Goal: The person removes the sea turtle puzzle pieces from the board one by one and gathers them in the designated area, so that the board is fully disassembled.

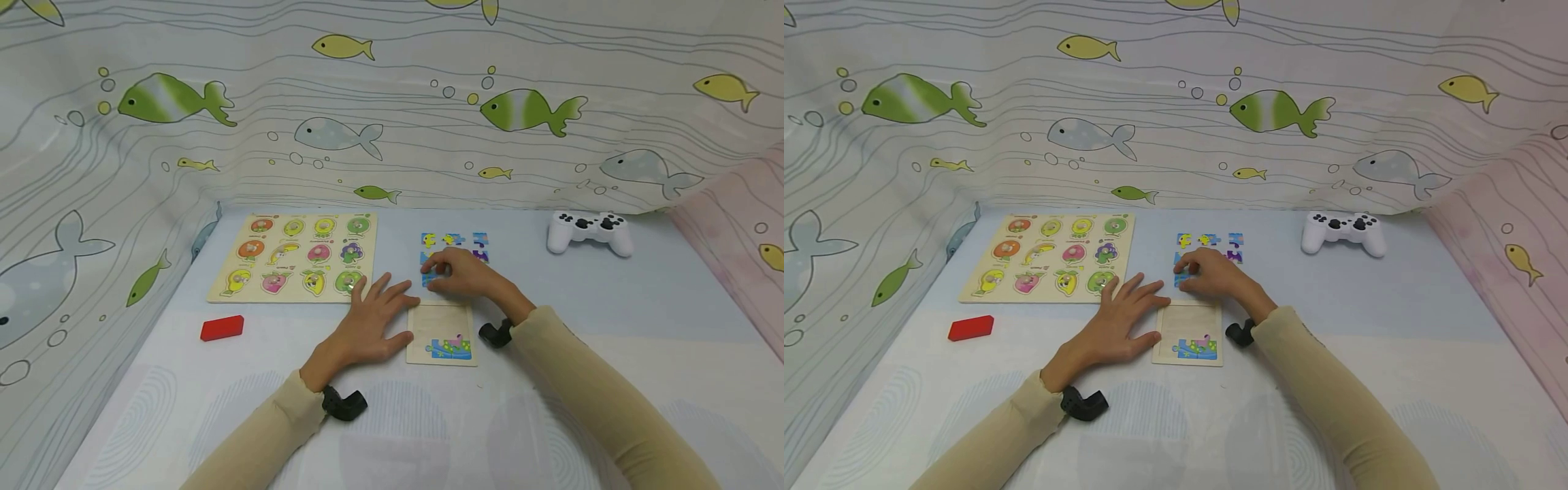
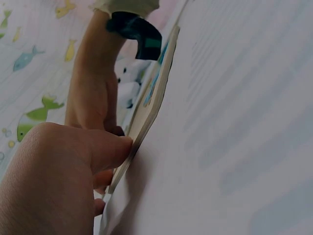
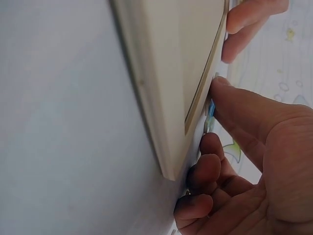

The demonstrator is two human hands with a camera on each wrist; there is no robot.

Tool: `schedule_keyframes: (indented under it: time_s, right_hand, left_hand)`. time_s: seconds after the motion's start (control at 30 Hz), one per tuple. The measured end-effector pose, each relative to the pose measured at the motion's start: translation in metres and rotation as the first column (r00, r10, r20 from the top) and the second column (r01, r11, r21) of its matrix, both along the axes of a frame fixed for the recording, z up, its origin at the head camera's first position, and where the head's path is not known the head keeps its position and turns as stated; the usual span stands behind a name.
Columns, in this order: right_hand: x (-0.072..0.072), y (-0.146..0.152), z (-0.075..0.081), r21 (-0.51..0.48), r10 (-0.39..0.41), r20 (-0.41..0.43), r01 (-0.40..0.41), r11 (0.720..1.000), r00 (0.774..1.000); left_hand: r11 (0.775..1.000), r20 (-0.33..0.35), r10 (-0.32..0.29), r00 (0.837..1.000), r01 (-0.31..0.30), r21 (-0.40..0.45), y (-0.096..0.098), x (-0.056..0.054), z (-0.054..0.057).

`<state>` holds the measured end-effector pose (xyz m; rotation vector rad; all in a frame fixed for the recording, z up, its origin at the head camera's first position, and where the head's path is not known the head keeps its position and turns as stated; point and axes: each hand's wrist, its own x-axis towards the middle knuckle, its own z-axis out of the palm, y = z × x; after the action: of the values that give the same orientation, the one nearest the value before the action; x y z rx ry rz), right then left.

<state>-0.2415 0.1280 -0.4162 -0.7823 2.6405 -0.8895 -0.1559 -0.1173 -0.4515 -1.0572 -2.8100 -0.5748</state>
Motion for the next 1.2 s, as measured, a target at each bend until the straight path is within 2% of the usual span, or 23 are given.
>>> schedule_keyframes:
  time_s: [0.2,0.53,0.8,1.0,1.2]
  right_hand:
    - [0.000,0.001,-0.001,-0.014,-0.001,-0.005,0.001,1.000,1.000]
    - [0.001,0.005,-0.002,-0.080,-0.046,0.025,0.048,0.996,0.999]
    - [0.008,0.012,0.000,-0.085,-0.079,0.038,0.082,0.993,0.996]
    - [0.015,0.021,0.000,-0.120,-0.076,0.053,0.082,0.989,0.996]
    - [0.023,0.030,0.000,-0.138,-0.035,0.049,0.042,0.990,0.998]
  left_hand:
    - [1.000,-0.002,0.003,1.000,-0.003,-0.005,0.001,0.000,0.001]
    - [1.000,0.001,0.007,1.000,-0.007,-0.010,0.001,0.000,-0.001]
    - [1.000,-0.009,0.006,1.000,-0.006,-0.021,0.001,-0.001,0.000]
    - [0.999,-0.010,0.013,1.000,-0.014,-0.030,0.001,-0.001,0.001]
    - [1.000,-0.009,0.009,1.000,-0.010,-0.014,0.002,0.000,0.001]
